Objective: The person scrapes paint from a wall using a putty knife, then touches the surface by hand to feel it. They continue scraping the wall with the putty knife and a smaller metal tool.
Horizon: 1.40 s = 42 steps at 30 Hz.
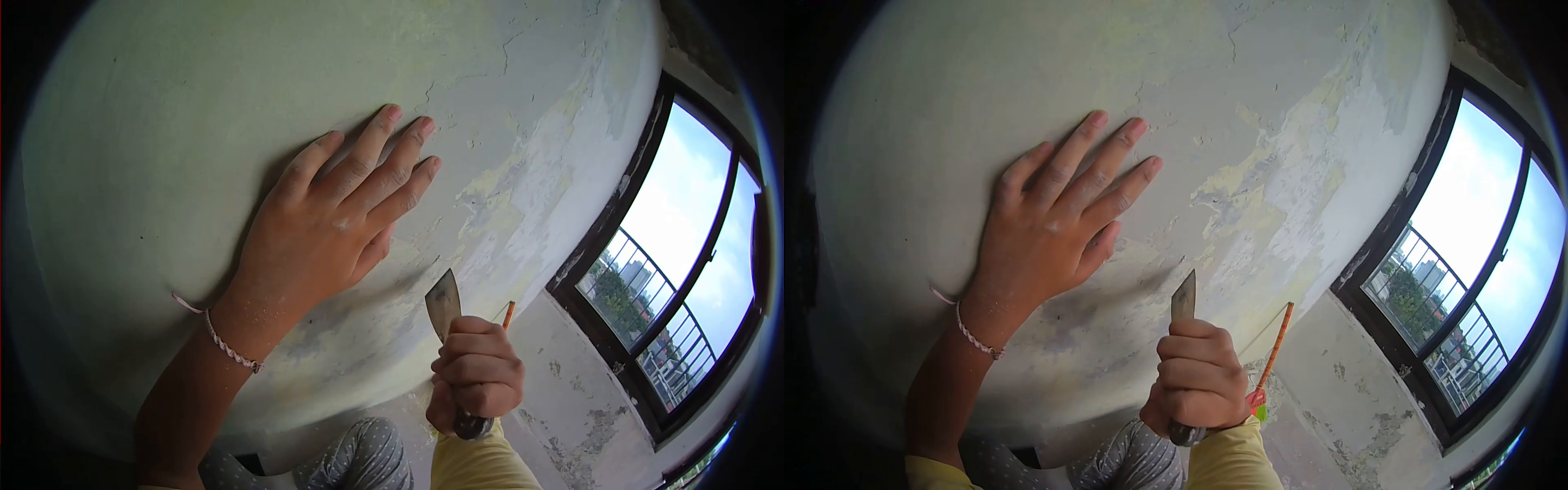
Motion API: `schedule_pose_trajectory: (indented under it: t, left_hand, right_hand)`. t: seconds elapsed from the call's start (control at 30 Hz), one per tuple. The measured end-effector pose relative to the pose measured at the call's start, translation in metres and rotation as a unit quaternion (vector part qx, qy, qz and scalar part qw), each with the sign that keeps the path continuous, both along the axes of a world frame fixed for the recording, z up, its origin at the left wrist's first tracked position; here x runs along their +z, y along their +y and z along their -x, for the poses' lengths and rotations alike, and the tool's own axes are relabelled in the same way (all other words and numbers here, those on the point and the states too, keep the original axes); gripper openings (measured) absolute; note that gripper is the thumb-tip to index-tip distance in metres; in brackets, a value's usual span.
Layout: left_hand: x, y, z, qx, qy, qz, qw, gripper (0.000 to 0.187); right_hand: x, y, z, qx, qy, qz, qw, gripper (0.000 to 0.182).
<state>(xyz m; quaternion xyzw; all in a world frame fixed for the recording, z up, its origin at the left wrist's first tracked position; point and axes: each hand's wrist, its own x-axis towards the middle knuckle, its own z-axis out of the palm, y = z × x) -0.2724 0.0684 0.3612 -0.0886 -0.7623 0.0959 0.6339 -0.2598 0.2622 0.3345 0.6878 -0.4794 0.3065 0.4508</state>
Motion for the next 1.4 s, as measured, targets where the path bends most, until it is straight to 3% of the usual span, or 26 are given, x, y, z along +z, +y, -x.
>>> schedule_pose_trajectory:
  t: [0.07, 0.13, 0.2, 0.27, 0.33, 0.5, 0.6, 0.7, 0.83, 0.87, 0.93, 1.03, 1.13, 1.27, 1.4]
  left_hand:
    - [0.001, -0.002, 0.002, -0.003, 0.001, -0.004, 1.000, 0.060]
    - [0.000, -0.001, 0.002, -0.006, 0.007, -0.005, 1.000, 0.060]
    - [0.000, -0.001, 0.003, -0.002, 0.007, -0.006, 1.000, 0.060]
    - [0.000, -0.001, 0.003, 0.005, 0.009, -0.009, 1.000, 0.060]
    - [0.000, -0.001, 0.002, 0.001, 0.001, -0.005, 1.000, 0.060]
    - [-0.001, -0.003, 0.003, 0.014, 0.009, 0.001, 1.000, 0.060]
    - [-0.001, 0.000, 0.003, 0.010, 0.007, 0.000, 1.000, 0.059]
    - [-0.003, -0.001, 0.005, 0.012, 0.011, 0.000, 1.000, 0.058]
    - [-0.003, -0.002, 0.005, 0.008, 0.019, 0.000, 1.000, 0.058]
    - [-0.002, -0.002, 0.005, 0.004, 0.019, 0.002, 1.000, 0.058]
    - [-0.002, -0.002, 0.006, 0.024, 0.020, -0.002, 1.000, 0.058]
    - [-0.003, -0.003, 0.006, 0.006, 0.021, -0.002, 1.000, 0.058]
    - [-0.004, -0.002, 0.007, 0.007, 0.025, -0.006, 1.000, 0.059]
    - [-0.004, 0.001, 0.006, 0.016, 0.016, -0.009, 1.000, 0.059]
    - [-0.003, 0.000, 0.005, 0.013, 0.009, -0.007, 1.000, 0.059]
  right_hand:
    - [-0.003, 0.014, -0.023, 0.089, 0.000, -0.020, 0.996, 0.027]
    - [-0.017, 0.017, -0.026, 0.114, -0.069, 0.034, 0.990, 0.029]
    - [0.003, -0.005, 0.017, -0.016, -0.136, 0.052, 0.989, 0.031]
    - [0.003, -0.012, 0.039, -0.096, -0.123, 0.063, 0.986, 0.031]
    - [0.007, -0.006, 0.024, -0.007, -0.198, 0.091, 0.976, 0.028]
    - [0.021, 0.004, -0.008, 0.161, -0.087, 0.106, 0.977, 0.024]
    - [0.019, -0.009, 0.044, 0.019, -0.181, 0.113, 0.977, 0.021]
    - [0.026, -0.006, 0.020, 0.036, -0.213, 0.123, 0.969, 0.019]
    - [0.033, 0.003, -0.013, 0.161, -0.098, 0.086, 0.978, 0.023]
    - [0.030, -0.009, 0.003, 0.145, -0.142, 0.117, 0.972, 0.023]
    - [0.018, -0.005, 0.058, 0.012, -0.219, 0.146, 0.965, 0.021]
    - [0.023, 0.001, 0.043, 0.031, -0.209, 0.126, 0.969, 0.020]
    - [0.032, 0.011, 0.000, 0.150, -0.154, 0.112, 0.970, 0.018]
    - [0.027, 0.001, 0.038, 0.179, -0.231, 0.132, 0.947, 0.023]
    - [0.032, 0.010, 0.033, 0.155, -0.226, 0.138, 0.952, 0.022]
